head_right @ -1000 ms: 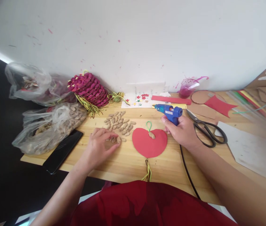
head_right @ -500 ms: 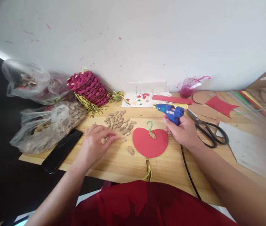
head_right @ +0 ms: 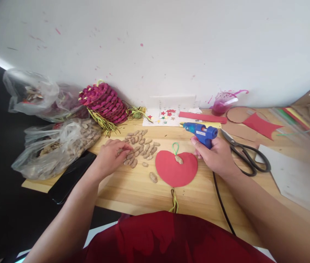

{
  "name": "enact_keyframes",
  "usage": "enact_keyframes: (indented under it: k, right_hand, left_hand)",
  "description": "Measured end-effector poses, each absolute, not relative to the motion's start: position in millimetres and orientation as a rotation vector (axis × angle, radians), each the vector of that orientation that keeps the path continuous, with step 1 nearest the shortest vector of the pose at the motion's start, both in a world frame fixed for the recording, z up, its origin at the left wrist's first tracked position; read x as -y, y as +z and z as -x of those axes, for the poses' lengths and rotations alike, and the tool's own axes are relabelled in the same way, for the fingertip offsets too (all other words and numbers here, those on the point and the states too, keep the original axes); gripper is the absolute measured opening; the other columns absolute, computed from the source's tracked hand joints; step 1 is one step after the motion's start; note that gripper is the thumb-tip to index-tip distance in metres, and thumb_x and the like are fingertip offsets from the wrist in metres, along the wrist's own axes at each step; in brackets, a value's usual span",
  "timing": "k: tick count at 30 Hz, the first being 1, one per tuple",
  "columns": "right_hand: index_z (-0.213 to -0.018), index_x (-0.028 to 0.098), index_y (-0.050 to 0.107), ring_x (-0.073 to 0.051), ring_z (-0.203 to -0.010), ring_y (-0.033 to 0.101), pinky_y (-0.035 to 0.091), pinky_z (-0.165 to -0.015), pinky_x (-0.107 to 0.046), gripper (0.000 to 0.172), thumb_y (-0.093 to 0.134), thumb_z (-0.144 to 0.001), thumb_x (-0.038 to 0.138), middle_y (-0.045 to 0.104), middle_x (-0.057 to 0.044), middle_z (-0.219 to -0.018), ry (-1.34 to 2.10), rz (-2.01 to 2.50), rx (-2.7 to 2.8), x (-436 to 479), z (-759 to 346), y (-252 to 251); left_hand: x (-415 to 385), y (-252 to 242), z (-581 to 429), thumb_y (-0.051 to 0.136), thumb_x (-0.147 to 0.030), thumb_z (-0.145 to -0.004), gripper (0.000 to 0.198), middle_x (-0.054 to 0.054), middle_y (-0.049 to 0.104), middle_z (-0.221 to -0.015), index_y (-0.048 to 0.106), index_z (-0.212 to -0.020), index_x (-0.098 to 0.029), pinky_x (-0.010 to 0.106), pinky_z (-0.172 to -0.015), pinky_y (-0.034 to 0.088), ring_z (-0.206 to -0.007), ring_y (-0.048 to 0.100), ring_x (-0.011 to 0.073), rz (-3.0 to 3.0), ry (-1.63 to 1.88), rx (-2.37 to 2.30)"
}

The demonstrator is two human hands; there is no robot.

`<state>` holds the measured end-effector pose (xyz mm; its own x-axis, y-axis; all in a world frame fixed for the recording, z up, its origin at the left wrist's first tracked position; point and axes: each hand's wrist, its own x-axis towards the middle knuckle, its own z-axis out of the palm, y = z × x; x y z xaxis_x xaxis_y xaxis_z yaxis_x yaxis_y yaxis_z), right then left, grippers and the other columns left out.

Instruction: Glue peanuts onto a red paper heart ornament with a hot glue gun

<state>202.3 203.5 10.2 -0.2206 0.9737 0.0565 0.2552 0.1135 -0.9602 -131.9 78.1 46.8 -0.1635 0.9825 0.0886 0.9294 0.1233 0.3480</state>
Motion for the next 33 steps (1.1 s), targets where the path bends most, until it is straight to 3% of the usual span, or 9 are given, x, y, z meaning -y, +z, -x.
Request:
enact_keyframes:
  k: [9, 15, 19, 26, 33]
  right_hand:
    - [-0.091, 0.024, 0.072, -0.017, -0.053, 0.059, 0.053, -0.055, -0.031, 0.041, 0.079, -0.083, 0.064, 0.065, 0.001, -0.061, 1.199, 1.24, 1.608, -202.6, -201.3, 13.0]
    - [-0.089, 0.024, 0.071, -0.016, -0.053, 0.059, 0.053, -0.055, -0.031, 0.042, 0.079, -0.082, 0.065, 0.066, 0.002, -0.06, 1.175, 1.254, 1.626, -202.7, -201.6, 14.9]
    - [-0.089, 0.024, 0.071, -0.016, -0.052, 0.059, 0.052, -0.054, -0.031, 0.043, 0.08, -0.081, 0.065, 0.065, 0.002, -0.06, 1.194, 1.253, 1.607, -202.1, -200.8, 15.5]
    - [-0.09, 0.023, 0.071, -0.015, -0.053, 0.059, 0.051, -0.055, -0.029, 0.043, 0.08, -0.082, 0.064, 0.065, 0.002, -0.061, 1.2, 1.251, 1.61, -202.4, -202.5, 13.6]
    - [-0.091, 0.024, 0.071, -0.015, -0.053, 0.059, 0.052, -0.055, -0.029, 0.041, 0.082, -0.081, 0.062, 0.065, 0.002, -0.061, 1.228, 1.239, 1.577, -202.9, -202.8, 11.0]
  left_hand:
    - [-93.6, 39.0, 147.5, 0.049, -0.014, -0.093, 0.045, 0.011, 0.075, -0.104, 0.079, -0.124, -0.028, 0.049, -0.094, 0.049, -0.105, 0.063, 0.0326, -1.956, 0.457, -2.373]
    - [-93.6, 36.8, 150.0, 0.048, -0.018, -0.097, 0.04, 0.008, 0.074, -0.099, 0.081, -0.117, -0.027, 0.043, -0.096, 0.05, -0.1, 0.065, 0.0262, -1.939, 0.685, -2.214]
    - [-87.6, 43.4, 156.7, 0.055, -0.024, -0.096, 0.031, 0.007, 0.076, -0.101, 0.081, -0.115, -0.024, 0.046, -0.1, 0.048, -0.102, 0.066, 0.0273, -1.899, 0.805, -2.281]
    - [-70.0, 43.6, 155.2, 0.066, -0.025, -0.091, 0.016, 0.006, 0.082, -0.102, 0.081, -0.098, -0.026, 0.049, -0.098, 0.048, -0.103, 0.069, 0.0311, -1.829, 0.653, -2.311]
    - [-54.2, 41.4, 148.1, 0.069, -0.022, -0.089, 0.013, 0.004, 0.081, -0.09, 0.079, -0.096, -0.026, 0.044, -0.086, 0.05, -0.094, 0.07, 0.0297, -1.746, 0.619, -2.33]
